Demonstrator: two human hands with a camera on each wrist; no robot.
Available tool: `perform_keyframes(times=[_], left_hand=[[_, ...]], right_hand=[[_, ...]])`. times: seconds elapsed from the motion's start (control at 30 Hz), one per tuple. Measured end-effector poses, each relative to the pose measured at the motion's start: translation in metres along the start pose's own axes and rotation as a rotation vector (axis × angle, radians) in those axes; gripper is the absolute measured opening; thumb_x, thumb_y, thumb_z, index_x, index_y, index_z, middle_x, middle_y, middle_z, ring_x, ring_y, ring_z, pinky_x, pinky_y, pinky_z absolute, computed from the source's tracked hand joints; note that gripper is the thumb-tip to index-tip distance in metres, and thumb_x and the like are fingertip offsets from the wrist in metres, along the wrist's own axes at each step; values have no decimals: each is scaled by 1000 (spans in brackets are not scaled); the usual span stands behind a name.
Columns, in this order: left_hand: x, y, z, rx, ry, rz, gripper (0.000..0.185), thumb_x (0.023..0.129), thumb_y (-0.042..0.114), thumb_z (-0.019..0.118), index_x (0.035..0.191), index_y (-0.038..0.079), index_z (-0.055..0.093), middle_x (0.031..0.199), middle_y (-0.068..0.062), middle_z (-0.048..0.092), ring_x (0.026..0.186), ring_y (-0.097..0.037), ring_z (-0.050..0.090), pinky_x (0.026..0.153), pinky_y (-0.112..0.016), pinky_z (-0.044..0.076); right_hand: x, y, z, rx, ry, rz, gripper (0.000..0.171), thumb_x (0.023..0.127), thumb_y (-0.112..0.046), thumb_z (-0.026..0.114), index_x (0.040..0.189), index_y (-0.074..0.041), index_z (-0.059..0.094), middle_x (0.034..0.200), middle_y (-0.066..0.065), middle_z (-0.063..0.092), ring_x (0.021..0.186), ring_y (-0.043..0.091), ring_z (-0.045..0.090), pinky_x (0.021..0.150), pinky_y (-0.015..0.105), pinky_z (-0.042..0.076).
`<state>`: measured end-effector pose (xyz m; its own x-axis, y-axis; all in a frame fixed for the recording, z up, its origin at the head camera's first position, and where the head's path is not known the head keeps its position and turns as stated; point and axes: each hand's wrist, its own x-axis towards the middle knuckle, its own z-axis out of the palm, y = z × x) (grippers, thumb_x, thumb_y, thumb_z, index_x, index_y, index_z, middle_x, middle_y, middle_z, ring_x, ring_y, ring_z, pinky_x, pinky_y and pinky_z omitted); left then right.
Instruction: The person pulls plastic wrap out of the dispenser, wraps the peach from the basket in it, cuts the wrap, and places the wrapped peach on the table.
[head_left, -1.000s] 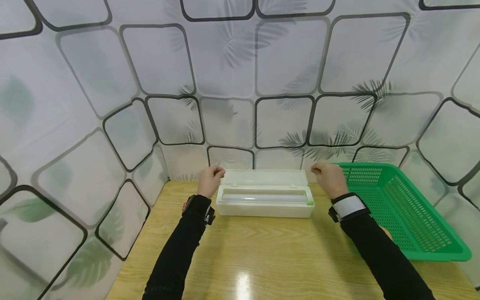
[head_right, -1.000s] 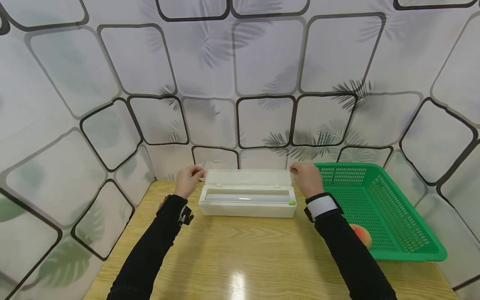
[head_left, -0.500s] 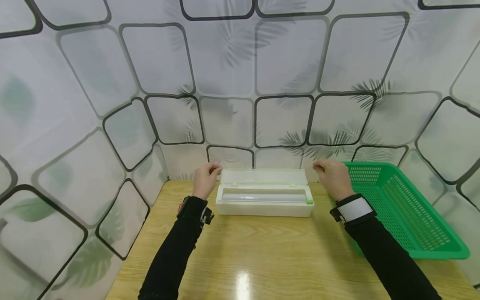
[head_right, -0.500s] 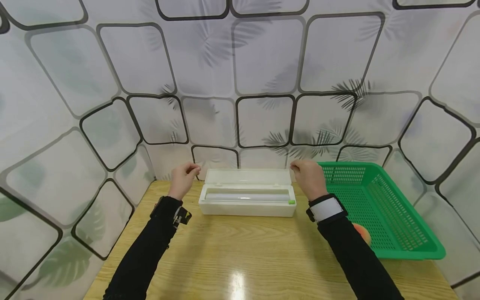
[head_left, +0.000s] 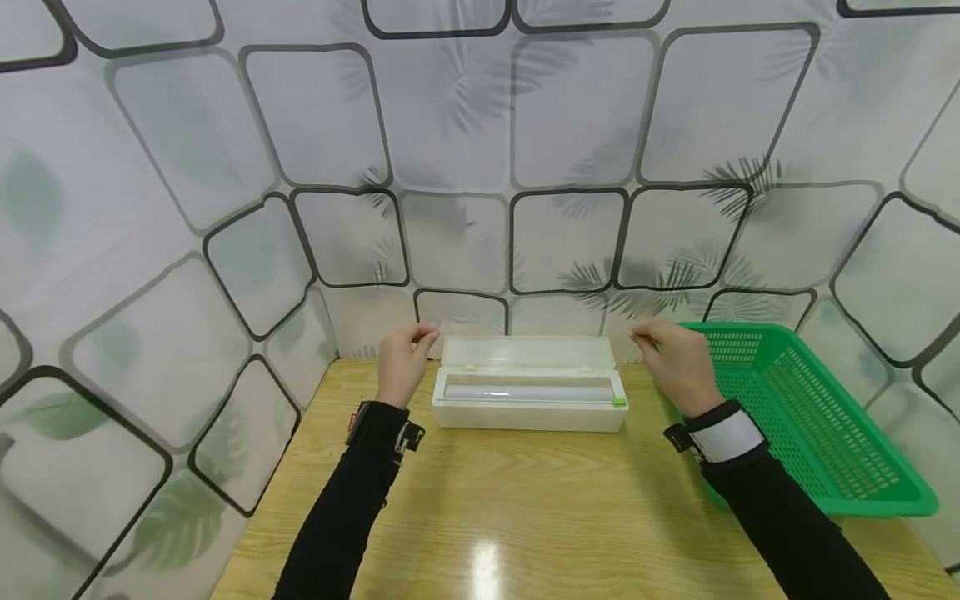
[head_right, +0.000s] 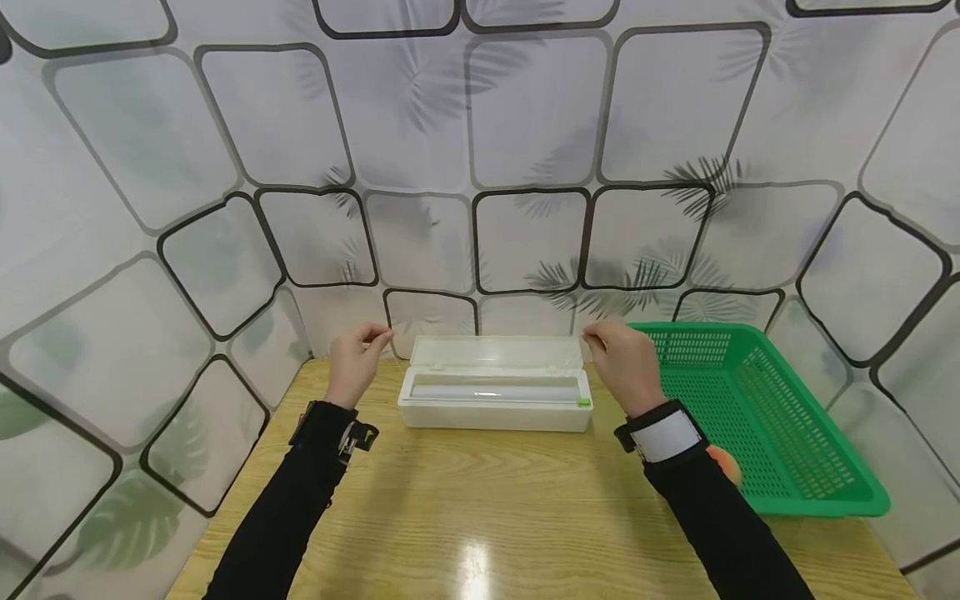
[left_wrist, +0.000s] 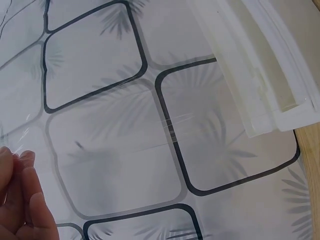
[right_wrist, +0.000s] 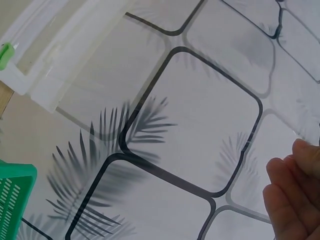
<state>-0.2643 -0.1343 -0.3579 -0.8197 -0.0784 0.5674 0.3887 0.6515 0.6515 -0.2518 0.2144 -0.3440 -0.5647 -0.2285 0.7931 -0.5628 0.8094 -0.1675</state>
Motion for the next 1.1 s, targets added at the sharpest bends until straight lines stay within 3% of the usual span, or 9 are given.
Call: perform_keyframes(times=[0.23,0.43,0.63,0.97,1.1], left_hand=[[-8,6,-6,28,100,120,10,82,10,62,83,1,66,75,-11,64,66,-21,57,56,-32,43],[-18,10,-11,136,164,228,5,80,7,64,81,2,65,73,-10,62,66,-22,55,57,-33,42],[-27,17,-17,194,179,251,9,80,11,64,82,2,66,75,-9,64,70,-23,55,58,-33,43],[-39,23,-23,155,220,302,7,79,7,65,80,0,66,74,-11,63,65,-23,57,58,-33,45],[-46,23,-26,119,238,342,5,77,2,66,79,-2,65,74,-12,63,64,-23,59,58,-34,47]], right_hand=[[-5,-7,-10,-10,14,-11,12,70,3,70,81,4,68,73,16,64,62,26,60,53,39,47],[-11,-13,-18,3,55,-14,13,69,4,71,82,4,68,74,16,64,63,26,60,54,38,47],[-20,-21,-26,29,105,-11,16,65,7,72,80,5,68,75,17,64,64,27,60,54,38,47],[-30,-31,-36,75,150,-8,18,63,10,70,81,5,68,75,16,64,64,27,59,56,35,43],[-35,-34,-42,66,128,-14,19,64,10,70,82,5,68,76,16,64,65,26,60,57,33,44]])
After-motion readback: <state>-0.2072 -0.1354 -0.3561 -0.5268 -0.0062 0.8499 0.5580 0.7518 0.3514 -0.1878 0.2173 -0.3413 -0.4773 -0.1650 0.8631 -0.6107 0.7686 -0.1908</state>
